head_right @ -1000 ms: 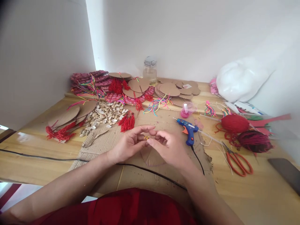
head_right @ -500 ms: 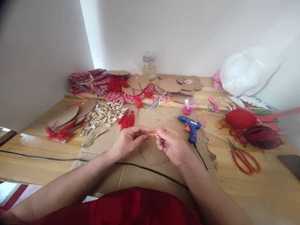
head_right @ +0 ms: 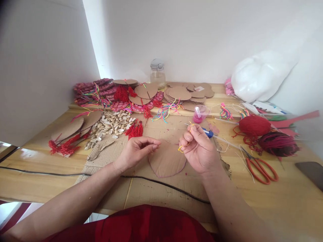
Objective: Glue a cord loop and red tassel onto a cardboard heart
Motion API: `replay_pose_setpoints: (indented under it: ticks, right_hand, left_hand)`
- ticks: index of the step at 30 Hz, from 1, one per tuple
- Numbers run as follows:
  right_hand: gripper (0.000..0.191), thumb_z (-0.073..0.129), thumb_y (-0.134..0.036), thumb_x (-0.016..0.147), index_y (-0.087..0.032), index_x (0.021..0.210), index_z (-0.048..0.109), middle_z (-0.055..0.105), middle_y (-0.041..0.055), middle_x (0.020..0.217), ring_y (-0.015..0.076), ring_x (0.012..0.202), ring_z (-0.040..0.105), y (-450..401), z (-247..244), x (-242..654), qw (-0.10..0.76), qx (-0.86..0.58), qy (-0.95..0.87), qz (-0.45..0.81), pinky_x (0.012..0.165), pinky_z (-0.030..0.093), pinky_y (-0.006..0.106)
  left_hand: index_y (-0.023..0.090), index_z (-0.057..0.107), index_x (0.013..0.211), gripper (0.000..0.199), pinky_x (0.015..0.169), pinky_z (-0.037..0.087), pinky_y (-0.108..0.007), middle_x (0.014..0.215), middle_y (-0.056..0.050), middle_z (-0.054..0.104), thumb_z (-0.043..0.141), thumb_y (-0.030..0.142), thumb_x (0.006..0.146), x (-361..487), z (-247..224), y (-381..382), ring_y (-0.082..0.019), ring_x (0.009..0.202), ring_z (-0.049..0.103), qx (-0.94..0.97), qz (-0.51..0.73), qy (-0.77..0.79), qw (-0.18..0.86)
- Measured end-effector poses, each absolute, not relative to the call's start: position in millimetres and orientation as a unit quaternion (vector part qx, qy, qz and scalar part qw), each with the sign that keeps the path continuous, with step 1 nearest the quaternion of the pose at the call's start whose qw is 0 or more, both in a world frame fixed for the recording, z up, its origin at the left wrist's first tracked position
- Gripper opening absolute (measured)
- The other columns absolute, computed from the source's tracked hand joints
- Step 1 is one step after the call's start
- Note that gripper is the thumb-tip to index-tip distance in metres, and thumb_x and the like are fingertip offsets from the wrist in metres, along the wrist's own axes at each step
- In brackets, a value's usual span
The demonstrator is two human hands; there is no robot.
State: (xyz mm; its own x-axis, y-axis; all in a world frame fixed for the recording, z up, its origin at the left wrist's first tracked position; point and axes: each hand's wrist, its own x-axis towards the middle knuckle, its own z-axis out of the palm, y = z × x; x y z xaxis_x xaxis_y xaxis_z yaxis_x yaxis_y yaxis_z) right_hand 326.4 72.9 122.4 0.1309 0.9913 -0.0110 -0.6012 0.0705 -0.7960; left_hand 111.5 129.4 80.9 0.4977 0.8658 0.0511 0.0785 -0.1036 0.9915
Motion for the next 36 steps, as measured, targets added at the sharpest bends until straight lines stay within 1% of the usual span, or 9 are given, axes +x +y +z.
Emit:
replay_pose_setpoints:
  ticks: [4, 9, 12, 18, 20, 24, 28, 32, 36]
  right_hand:
    - [0.018, 0.08, -0.033, 0.08, -0.026, 0.079, 0.063, 0.059, -0.0052, 0.071, 0.012, 0.068, 0.061, 72, 118, 316, 0.638, -0.352, -0.29, 0.621, 0.061, 0.05, 0.023]
    - [0.014, 0.08, -0.034, 0.082, -0.027, 0.081, 0.067, 0.067, -0.0031, 0.08, 0.0151, 0.081, 0.067, 68, 107, 295, 0.612, -0.356, -0.326, 0.626, 0.077, 0.056, 0.032]
    - [0.015, 0.08, -0.036, 0.082, -0.027, 0.079, 0.068, 0.069, -0.0019, 0.082, 0.0179, 0.086, 0.069, 68, 102, 289, 0.607, -0.363, -0.346, 0.617, 0.082, 0.056, 0.036]
    - [0.019, 0.085, -0.032, 0.075, -0.03, 0.082, 0.067, 0.07, -0.0056, 0.081, 0.0146, 0.084, 0.071, 72, 108, 303, 0.668, -0.363, -0.272, 0.59, 0.078, 0.055, 0.03]
    - [0.02, 0.085, -0.031, 0.075, -0.031, 0.081, 0.066, 0.068, -0.0064, 0.08, 0.014, 0.081, 0.07, 74, 113, 311, 0.685, -0.365, -0.251, 0.579, 0.076, 0.054, 0.029]
    - [0.018, 0.081, -0.028, 0.079, -0.03, 0.078, 0.063, 0.063, -0.0071, 0.076, 0.0113, 0.068, 0.062, 78, 120, 326, 0.724, -0.347, -0.237, 0.547, 0.066, 0.051, 0.026]
    - [0.02, 0.083, -0.027, 0.078, -0.028, 0.076, 0.062, 0.058, -0.0081, 0.069, 0.0087, 0.061, 0.056, 79, 120, 330, 0.734, -0.343, -0.246, 0.532, 0.059, 0.047, 0.023]
    - [0.019, 0.085, -0.032, 0.076, -0.028, 0.079, 0.067, 0.067, -0.0048, 0.079, 0.013, 0.076, 0.066, 75, 112, 318, 0.66, -0.389, -0.276, 0.581, 0.07, 0.051, 0.027]
    - [0.017, 0.086, -0.034, 0.076, -0.026, 0.079, 0.071, 0.073, -0.0008, 0.098, 0.0184, 0.097, 0.068, 70, 103, 302, 0.616, -0.391, -0.266, 0.63, 0.083, 0.054, 0.034]
  left_hand:
    - [0.015, 0.078, 0.102, 0.025, 0.067, 0.054, -0.024, 0.087, -0.007, 0.077, 0.075, 0.034, 0.085, 114, 85, 124, -0.014, 0.072, 0.067, 0.617, 0.373, 0.332, 0.608]
    - [0.017, 0.074, 0.11, 0.041, 0.08, 0.057, -0.029, 0.107, -0.01, 0.077, 0.086, 0.033, 0.075, 120, 88, 115, -0.019, 0.091, 0.072, 0.557, 0.341, 0.264, 0.709]
    - [0.016, 0.074, 0.109, 0.04, 0.082, 0.057, -0.029, 0.097, -0.007, 0.079, 0.087, 0.028, 0.073, 122, 85, 115, -0.017, 0.086, 0.073, 0.548, 0.36, 0.281, 0.701]
    - [0.016, 0.079, 0.084, 0.009, 0.059, 0.047, -0.022, 0.079, -0.003, 0.077, 0.076, 0.023, 0.079, 119, 83, 119, -0.012, 0.063, 0.062, 0.671, 0.348, 0.342, 0.558]
    - [0.017, 0.079, 0.082, 0.008, 0.056, 0.043, -0.022, 0.074, -0.002, 0.075, 0.072, 0.021, 0.08, 118, 83, 120, -0.012, 0.06, 0.06, 0.7, 0.319, 0.358, 0.529]
    - [0.018, 0.079, 0.082, 0.009, 0.059, 0.045, -0.024, 0.077, -0.003, 0.077, 0.07, 0.02, 0.081, 115, 83, 124, -0.014, 0.064, 0.063, 0.713, 0.309, 0.372, 0.508]
    - [0.018, 0.079, 0.085, 0.013, 0.062, 0.047, -0.025, 0.08, -0.004, 0.077, 0.074, 0.03, 0.082, 113, 84, 129, -0.015, 0.066, 0.064, 0.692, 0.341, 0.376, 0.513]
    - [0.015, 0.077, 0.086, 0.033, 0.062, 0.049, -0.025, 0.078, -0.007, 0.075, 0.071, 0.047, 0.086, 113, 85, 128, -0.015, 0.067, 0.064, 0.651, 0.367, 0.36, 0.558]
    - [0.015, 0.078, 0.092, 0.029, 0.063, 0.048, -0.024, 0.085, -0.007, 0.076, 0.075, 0.042, 0.085, 115, 87, 123, -0.013, 0.068, 0.062, 0.64, 0.377, 0.338, 0.578]
